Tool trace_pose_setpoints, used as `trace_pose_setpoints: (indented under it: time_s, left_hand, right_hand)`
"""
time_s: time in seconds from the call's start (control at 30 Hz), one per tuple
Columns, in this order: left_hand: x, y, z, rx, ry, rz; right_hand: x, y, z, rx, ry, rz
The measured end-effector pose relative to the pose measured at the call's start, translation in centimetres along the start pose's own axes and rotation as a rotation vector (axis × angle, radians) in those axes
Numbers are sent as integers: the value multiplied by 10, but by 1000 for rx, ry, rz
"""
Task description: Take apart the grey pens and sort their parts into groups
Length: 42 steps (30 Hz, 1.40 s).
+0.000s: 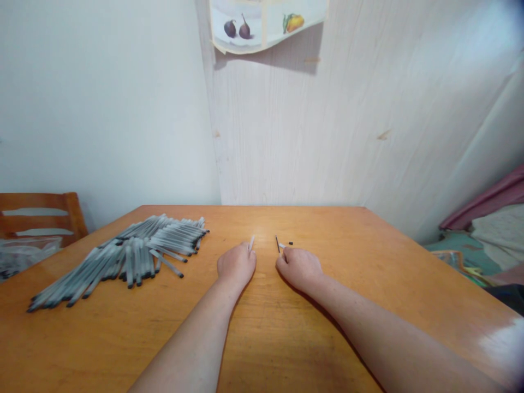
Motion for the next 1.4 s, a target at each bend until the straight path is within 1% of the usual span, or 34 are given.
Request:
trace_pose_setpoints:
  time_s: [0.13,0.2,0.3,0.4,0.47,0.53,0.63,0.7,0.77,1.0,1.23,1.4]
  left_hand:
    - [-2,1,4,-8,238,-138]
    - [-4,1,5,-2,328,-185]
    - [-6,1,6,-2,370,-213]
    - [-8,2,5,5,355,-219]
    - [-9,2,4,8,340,-219]
    - [-11,2,3,6,327,-220]
    - [-12,3,2,5,314,-227]
    - [-13,2,3,8,312,-233]
    - [-13,2,3,13,314,-236]
    - [-13,1,5,17,320,-249]
    - [-8,3,0,67,329,-216]
    - [-3,5,-2,116,321,-167]
  right_hand:
    - [-1,6,7,50,71,39]
    - [-2,10,14,81,123,74]
    - [-4,19,27,135,207,139]
    - [-5,28,41,186,272,221]
    - [-5,33,46,154,287,261]
    - [-4,37,49,66,268,285]
    - [-1,39,47,-71,204,251]
    - [2,38,46,-112,165,203]
    - [5,38,44,-120,136,177]
    - [7,39,43,-110,95,148]
    - [5,45,52,8,65,164]
    - [4,48,57,51,74,182]
Point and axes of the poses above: each hand's wrist, its own y-axis towards the middle knuckle, its own x-axis out of the palm, z = x × y, the point moved 2 cm from there along y, towards the middle knuckle, and after that the axes turned 4 degrees about y, right-handed, at the moved point
